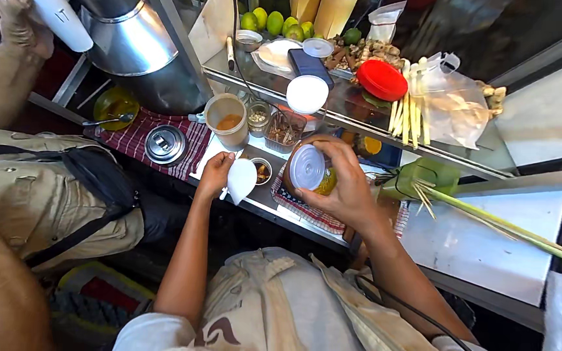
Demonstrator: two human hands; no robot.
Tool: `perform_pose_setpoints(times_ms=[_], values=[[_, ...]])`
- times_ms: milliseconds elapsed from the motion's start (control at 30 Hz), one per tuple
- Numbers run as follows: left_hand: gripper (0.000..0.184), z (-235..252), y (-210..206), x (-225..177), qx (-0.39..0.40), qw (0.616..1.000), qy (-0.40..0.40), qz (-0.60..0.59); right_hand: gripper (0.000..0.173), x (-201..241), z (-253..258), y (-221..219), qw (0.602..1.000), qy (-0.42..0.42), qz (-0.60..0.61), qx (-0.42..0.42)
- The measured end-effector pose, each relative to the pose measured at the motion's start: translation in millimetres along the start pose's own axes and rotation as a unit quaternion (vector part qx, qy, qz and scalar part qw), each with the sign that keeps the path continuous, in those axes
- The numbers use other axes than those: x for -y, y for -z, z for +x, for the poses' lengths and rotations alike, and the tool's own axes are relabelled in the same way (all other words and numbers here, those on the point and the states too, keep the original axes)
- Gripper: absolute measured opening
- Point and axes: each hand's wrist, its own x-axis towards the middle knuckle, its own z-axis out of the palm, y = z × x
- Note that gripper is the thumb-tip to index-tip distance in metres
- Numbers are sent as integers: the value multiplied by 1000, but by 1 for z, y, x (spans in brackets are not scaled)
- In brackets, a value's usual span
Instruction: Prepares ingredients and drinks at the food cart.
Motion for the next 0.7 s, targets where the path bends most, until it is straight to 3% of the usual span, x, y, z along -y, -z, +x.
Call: perform_pose_setpoints(times_ms=[67, 133, 233, 367, 467, 567, 700], values=[[41, -23, 8, 4, 74, 997, 13, 11, 87, 11, -6, -17, 1000, -13, 22, 11], [36, -47, 17, 9, 173, 984, 27, -24, 85, 21, -11, -38, 998, -19, 23, 62], [48, -84, 19, 16, 230, 972, 2, -52, 81, 31, -15, -73, 985, -1, -1, 170], [25, -116, 25, 28, 171, 983, 45, -44, 81, 41, -9, -113, 948, 13, 17, 317], [24, -126, 44, 58, 101, 992, 80, -5, 73, 34, 7, -139, 920, 3, 104, 378], [26, -137, 67, 91, 37, 989, 125, 64, 39, 17, 28, -185, 926, 39, 72, 368], [29, -153, 77, 124, -4, 981, 172, 89, 27, -1, 44, -256, 928, 151, -92, 327]])
